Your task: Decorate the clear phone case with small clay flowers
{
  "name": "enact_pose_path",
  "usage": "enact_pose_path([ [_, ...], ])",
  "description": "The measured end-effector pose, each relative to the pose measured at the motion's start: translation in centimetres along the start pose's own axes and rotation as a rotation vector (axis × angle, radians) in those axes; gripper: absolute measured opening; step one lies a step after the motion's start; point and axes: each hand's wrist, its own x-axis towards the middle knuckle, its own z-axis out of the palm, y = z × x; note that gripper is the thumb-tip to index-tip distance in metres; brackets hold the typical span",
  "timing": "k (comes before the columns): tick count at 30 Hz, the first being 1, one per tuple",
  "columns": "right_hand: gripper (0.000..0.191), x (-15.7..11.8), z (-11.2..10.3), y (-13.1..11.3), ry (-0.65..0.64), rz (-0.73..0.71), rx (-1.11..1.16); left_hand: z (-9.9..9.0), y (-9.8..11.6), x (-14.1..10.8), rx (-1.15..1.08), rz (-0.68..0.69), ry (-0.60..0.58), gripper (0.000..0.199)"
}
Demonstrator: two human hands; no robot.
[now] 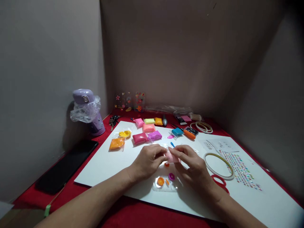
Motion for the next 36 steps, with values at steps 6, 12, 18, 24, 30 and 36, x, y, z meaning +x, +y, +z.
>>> enact_pose_path([
  [6,0.048,-0.2,0.0,0.2,-0.024,0.000,0.041,-0.2,0.0,-0.2,0.115,0.093,-0.045,0.012],
  [12,0.049,-0.2,0.0,0.1,-0.020,-0.008,0.071,-0.2,0.1,-0.2,0.164,0.099,-0.075,0.013],
  [18,0.050,-0.2,0.1,0.1,-0.034,-0.025,0.064,-0.1,-0.1,-0.3,0.168,0.080,-0.058,0.010],
  [24,0.047,-0.1,-0.1,0.4,-0.015,-0.003,0.048,-0.6,0.7,0.1,-0.097,-0.120,-0.104,0.017],
  [30,0.048,0.0,-0.2,0.3,0.011,-0.052,-0.037,-0.6,1.0,0.5,-0.506,-0.499,-0.150,0.025],
  [36,0.049,0.0,-0.1,0.2,0.008,-0.071,-0.020,-0.3,0.2,0.6,-0.563,-0.588,-0.115,0.021],
])
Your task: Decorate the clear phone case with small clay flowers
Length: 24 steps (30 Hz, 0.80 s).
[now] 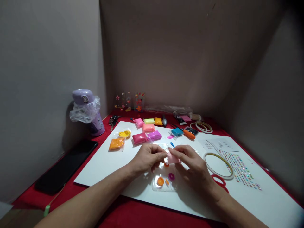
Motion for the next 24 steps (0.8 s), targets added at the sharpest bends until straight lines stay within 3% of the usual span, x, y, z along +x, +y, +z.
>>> enact_pose_path([
  [5,0.047,-0.1,0.0,0.1,-0.016,0.008,0.026,0.2,-0.2,-0.1,-0.029,0.037,0.044,0.017],
  [13,0.049,0.2,-0.2,-0.2,0.002,-0.117,-0.145,-0.3,-0.3,0.0,-0.246,-0.066,-0.097,0.027],
  [24,0.046,0.2,-0.8,-0.4,-0.021,-0.278,-0.343,-0.8,-0.5,-0.1,-0.319,-0.172,-0.140,0.032],
])
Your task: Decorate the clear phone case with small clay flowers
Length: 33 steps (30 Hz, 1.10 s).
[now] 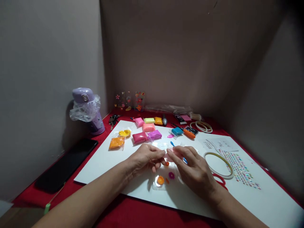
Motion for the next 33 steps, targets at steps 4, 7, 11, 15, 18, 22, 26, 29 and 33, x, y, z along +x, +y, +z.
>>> enact_pose_path([
  [4,0.047,-0.1,0.1,-0.1,-0.012,0.000,-0.026,-0.2,0.2,0.1,0.031,-0.026,-0.002,0.028],
  [7,0.046,-0.2,0.1,-0.1,-0.021,0.009,-0.041,-0.2,0.4,0.0,0.070,-0.030,-0.015,0.027],
  [11,0.046,-0.1,0.2,0.0,-0.044,0.010,-0.039,0.1,0.8,-0.2,0.143,-0.030,-0.020,0.021],
  [15,0.047,0.0,0.2,-0.1,-0.050,0.019,-0.024,0.4,1.1,-0.5,0.158,-0.040,-0.009,0.019],
  [18,0.048,0.2,0.1,-0.2,-0.037,0.036,-0.021,0.5,1.1,-0.5,0.072,-0.059,-0.011,0.017],
  [22,0.044,0.3,0.0,-0.3,-0.021,0.082,-0.034,0.3,1.2,-0.4,-0.066,-0.024,0.027,0.012],
  [26,0.036,0.1,0.1,0.5,-0.035,0.171,-0.111,0.0,1.5,-0.4,-0.174,0.020,0.039,0.014],
  [29,0.034,-0.2,0.1,1.5,-0.030,0.295,-0.182,0.0,1.9,-0.5,-0.220,0.054,0.028,0.020],
  [33,0.025,-0.6,0.3,2.5,-0.015,0.432,-0.209,0.1,2.0,-0.6,-0.210,0.089,0.024,0.033],
])
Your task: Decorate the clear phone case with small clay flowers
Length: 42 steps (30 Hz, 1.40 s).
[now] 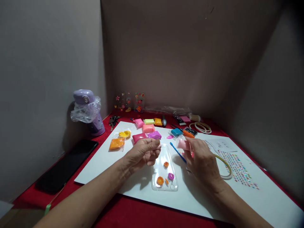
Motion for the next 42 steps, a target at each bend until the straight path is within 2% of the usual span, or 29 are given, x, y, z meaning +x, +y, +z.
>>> enact_pose_path([
  [4,0.012,-0.2,0.4,0.0,-0.046,0.029,0.027,0.1,-0.4,-0.1,0.044,0.035,0.053,0.029],
  [9,0.017,-0.4,0.4,-0.2,-0.152,0.033,0.051,0.3,-0.7,0.0,0.100,0.044,0.102,0.022],
  [12,0.018,-0.2,0.2,0.2,-0.122,0.050,0.002,0.2,-0.8,0.1,0.123,0.022,0.107,0.026],
  [16,0.020,0.2,-0.3,1.1,0.004,0.168,-0.135,0.0,-1.0,0.1,0.157,0.038,0.132,0.033],
  [22,0.023,0.3,-0.5,2.0,0.006,0.225,-0.183,0.0,-1.1,0.1,0.189,0.069,0.183,0.022],
  [25,0.021,0.2,-0.1,2.2,-0.018,0.208,-0.144,0.2,-1.1,0.1,0.207,0.076,0.181,0.016],
  [29,0.017,0.4,0.5,2.4,-0.106,0.106,-0.022,0.3,-1.1,0.2,0.226,0.062,0.198,0.013],
  [33,0.022,0.8,1.0,2.4,-0.151,0.058,-0.010,0.4,-1.2,0.3,0.229,0.049,0.192,0.011],
  [36,0.028,1.0,1.3,2.4,-0.174,0.041,-0.037,0.5,-1.2,0.4,0.222,0.047,0.170,0.013],
  [42,0.020,0.7,0.8,2.2,-0.177,0.026,-0.058,0.4,-1.3,0.5,0.202,0.123,0.117,0.024],
])
